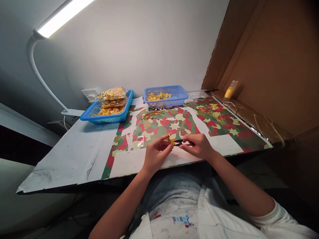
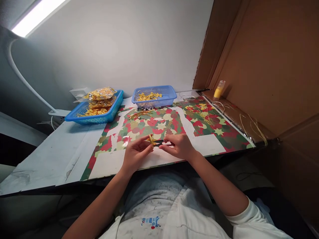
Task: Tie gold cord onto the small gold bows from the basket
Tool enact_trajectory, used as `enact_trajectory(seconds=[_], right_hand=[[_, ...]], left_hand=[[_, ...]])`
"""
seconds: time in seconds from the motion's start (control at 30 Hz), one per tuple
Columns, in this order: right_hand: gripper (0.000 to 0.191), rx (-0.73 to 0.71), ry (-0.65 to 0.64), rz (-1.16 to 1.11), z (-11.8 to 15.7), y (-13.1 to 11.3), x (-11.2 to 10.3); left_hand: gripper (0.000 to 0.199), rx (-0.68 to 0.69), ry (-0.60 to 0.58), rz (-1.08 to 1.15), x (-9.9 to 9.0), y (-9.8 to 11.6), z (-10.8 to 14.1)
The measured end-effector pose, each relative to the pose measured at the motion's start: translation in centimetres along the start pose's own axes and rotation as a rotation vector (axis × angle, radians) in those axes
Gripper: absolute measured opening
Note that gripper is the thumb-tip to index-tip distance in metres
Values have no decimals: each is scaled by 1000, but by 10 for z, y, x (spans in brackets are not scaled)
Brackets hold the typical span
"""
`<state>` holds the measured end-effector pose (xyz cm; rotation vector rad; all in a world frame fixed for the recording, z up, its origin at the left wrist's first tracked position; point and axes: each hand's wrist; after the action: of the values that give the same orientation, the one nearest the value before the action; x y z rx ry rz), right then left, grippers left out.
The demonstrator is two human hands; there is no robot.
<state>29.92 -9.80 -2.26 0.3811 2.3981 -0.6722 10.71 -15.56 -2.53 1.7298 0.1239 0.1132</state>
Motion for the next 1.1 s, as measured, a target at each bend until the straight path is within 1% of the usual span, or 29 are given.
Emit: enact_trajectory(seconds=[0.17, 0.43, 0.67, 0.87, 1.1], right_hand=[[40, -16, 51, 73, 0, 2, -1], [37, -89, 11, 127, 0, 2, 4], [37, -116, 52, 157, 0, 1, 3], [39, -107, 76, 172, -1, 1, 3], [40, -128, 75, 163, -1, 1, 5]], left_hand=[[41, 52, 2, -60, 1, 1, 1], [38, 114, -27, -128, 3, -4, 3], [39, 77, -62, -125, 2, 1, 3], [39, 46, -49, -83, 2, 4, 3], [45, -16, -110, 5, -1, 2, 1]])
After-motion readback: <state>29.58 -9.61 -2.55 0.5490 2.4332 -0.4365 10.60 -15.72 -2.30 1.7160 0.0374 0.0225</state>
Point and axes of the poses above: each hand's wrist, its own z-axis away from the middle knuckle, its own x-axis out of the palm, y = z × x, and after that the axes turned 3 degrees about y, right-handed
